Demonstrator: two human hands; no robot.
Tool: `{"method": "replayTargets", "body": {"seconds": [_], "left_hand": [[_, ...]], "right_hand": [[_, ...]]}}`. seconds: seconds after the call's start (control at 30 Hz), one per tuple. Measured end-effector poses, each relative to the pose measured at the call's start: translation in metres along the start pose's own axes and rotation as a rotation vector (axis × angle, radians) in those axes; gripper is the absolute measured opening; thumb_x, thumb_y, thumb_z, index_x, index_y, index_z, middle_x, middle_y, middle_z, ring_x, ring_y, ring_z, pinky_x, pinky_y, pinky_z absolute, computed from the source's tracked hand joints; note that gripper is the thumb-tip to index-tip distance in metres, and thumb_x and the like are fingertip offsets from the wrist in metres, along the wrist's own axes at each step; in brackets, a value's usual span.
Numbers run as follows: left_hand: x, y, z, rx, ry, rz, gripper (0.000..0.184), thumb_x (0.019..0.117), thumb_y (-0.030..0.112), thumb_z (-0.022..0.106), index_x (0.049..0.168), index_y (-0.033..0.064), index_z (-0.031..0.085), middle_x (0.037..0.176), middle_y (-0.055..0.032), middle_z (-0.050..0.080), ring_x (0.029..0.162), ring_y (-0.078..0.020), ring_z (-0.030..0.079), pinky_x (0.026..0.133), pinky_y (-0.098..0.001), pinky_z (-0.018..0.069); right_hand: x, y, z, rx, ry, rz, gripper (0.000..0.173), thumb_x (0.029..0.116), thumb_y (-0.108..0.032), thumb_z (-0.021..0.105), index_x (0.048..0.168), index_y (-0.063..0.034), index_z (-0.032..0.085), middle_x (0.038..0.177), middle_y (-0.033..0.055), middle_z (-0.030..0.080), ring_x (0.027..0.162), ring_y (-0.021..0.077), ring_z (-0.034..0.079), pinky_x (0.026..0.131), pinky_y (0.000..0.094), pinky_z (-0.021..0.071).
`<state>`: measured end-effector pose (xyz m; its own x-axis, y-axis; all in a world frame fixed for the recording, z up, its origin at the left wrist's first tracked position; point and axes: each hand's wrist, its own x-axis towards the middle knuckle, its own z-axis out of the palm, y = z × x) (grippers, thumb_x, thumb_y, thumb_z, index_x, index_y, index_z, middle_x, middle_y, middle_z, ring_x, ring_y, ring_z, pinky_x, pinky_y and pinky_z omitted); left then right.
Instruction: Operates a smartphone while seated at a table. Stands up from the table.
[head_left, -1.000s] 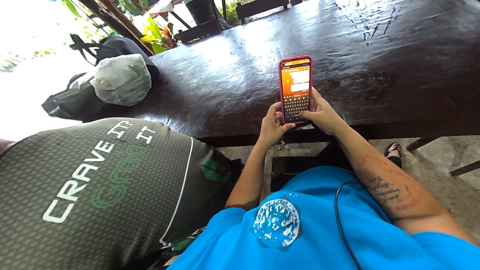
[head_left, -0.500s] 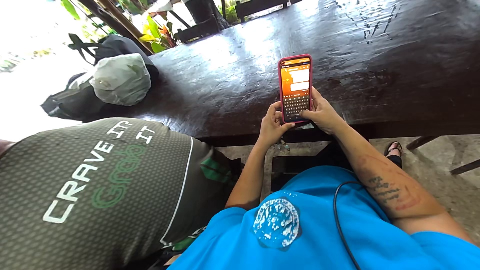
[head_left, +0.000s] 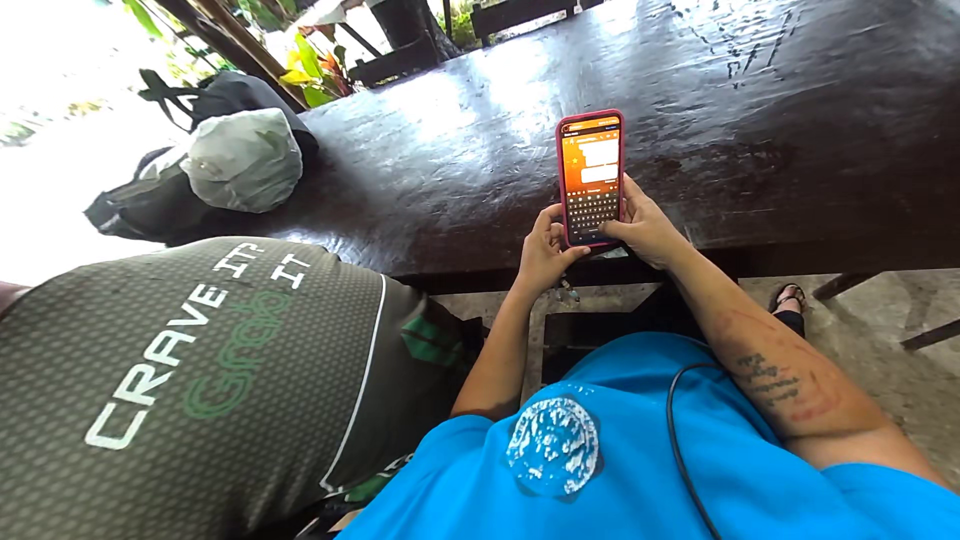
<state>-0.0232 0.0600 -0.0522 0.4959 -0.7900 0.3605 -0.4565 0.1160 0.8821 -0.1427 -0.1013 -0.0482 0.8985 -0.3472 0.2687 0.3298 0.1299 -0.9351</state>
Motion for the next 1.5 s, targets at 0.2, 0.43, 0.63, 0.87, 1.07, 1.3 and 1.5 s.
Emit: {"method": "replayTargets", "body": {"seconds": [0.2, 0.43, 0.63, 0.87, 1.07, 1.3, 1.5], "left_hand": [[0.0004, -0.0009, 0.0001, 0.005, 0.001, 0.009, 0.075, 0.0766, -0.012, 0.080, 0.141, -0.0006, 0.042, 0.103, -0.0101, 0.073, 0.090, -0.0124, 0.072, 0.082, -0.0284, 0.0599], [0.0002, -0.0001, 0.0004, 0.003, 0.000, 0.004, 0.076, 0.0761, -0.012, 0.080, 0.140, -0.0002, 0.042, 0.103, -0.0096, 0.073, 0.091, -0.0122, 0.072, 0.082, -0.0285, 0.0599], [0.0003, 0.0004, 0.0005, 0.020, 0.000, 0.014, 0.075, 0.0769, -0.010, 0.080, 0.140, -0.0008, 0.042, 0.100, -0.0091, 0.073, 0.088, -0.0114, 0.072, 0.081, -0.0277, 0.0598], [0.0007, 0.0007, 0.0005, 0.017, 0.000, 0.003, 0.075, 0.0771, -0.011, 0.080, 0.141, -0.0009, 0.042, 0.102, -0.0099, 0.073, 0.090, -0.0125, 0.072, 0.083, -0.0289, 0.0601], [0.0004, -0.0010, 0.0001, 0.007, 0.000, 0.005, 0.076, 0.0769, -0.011, 0.080, 0.141, -0.0004, 0.041, 0.103, -0.0102, 0.073, 0.091, -0.0128, 0.072, 0.083, -0.0291, 0.0600], [0.0002, 0.0013, 0.0005, 0.004, 0.001, -0.008, 0.077, 0.0768, -0.012, 0.080, 0.142, -0.0008, 0.041, 0.104, -0.0102, 0.073, 0.092, -0.0125, 0.072, 0.084, -0.0286, 0.0599], [0.0001, 0.0004, 0.0000, 0.011, -0.002, 0.001, 0.077, 0.0768, -0.011, 0.080, 0.142, -0.0013, 0.041, 0.103, -0.0104, 0.073, 0.091, -0.0125, 0.072, 0.083, -0.0289, 0.0601]], "right_hand": [[0.0002, -0.0005, -0.0001, 0.018, -0.005, 0.010, 0.088, 0.0873, 0.016, 0.056, 0.161, -0.0068, 0.014, 0.140, 0.0145, 0.058, 0.115, 0.0173, 0.067, 0.098, 0.0317, 0.0572], [0.0001, -0.0015, -0.0008, 0.010, -0.016, 0.004, 0.088, 0.0877, 0.016, 0.056, 0.161, -0.0078, 0.015, 0.140, 0.0140, 0.058, 0.116, 0.0167, 0.067, 0.099, 0.0314, 0.0567], [-0.0011, -0.0030, 0.0004, 0.008, -0.008, 0.008, 0.088, 0.0871, 0.015, 0.056, 0.161, -0.0075, 0.015, 0.139, 0.0138, 0.059, 0.115, 0.0167, 0.068, 0.097, 0.0318, 0.0577], [0.0002, -0.0005, -0.0013, 0.017, -0.007, 0.005, 0.087, 0.0872, 0.016, 0.056, 0.161, -0.0071, 0.015, 0.139, 0.0142, 0.059, 0.115, 0.0168, 0.068, 0.098, 0.0315, 0.0572], [-0.0001, -0.0002, -0.0009, 0.008, 0.000, 0.009, 0.087, 0.0872, 0.015, 0.056, 0.161, -0.0078, 0.016, 0.137, 0.0138, 0.060, 0.113, 0.0164, 0.068, 0.096, 0.0312, 0.0579], [0.0006, 0.0014, -0.0021, 0.009, -0.008, -0.004, 0.086, 0.0875, 0.015, 0.056, 0.161, -0.0064, 0.016, 0.138, 0.0140, 0.060, 0.114, 0.0167, 0.068, 0.098, 0.0313, 0.0573], [-0.0003, 0.0004, -0.0009, 0.009, 0.001, -0.004, 0.086, 0.0875, 0.016, 0.056, 0.161, -0.0064, 0.016, 0.139, 0.0139, 0.059, 0.115, 0.0159, 0.067, 0.098, 0.0311, 0.0570]]}}
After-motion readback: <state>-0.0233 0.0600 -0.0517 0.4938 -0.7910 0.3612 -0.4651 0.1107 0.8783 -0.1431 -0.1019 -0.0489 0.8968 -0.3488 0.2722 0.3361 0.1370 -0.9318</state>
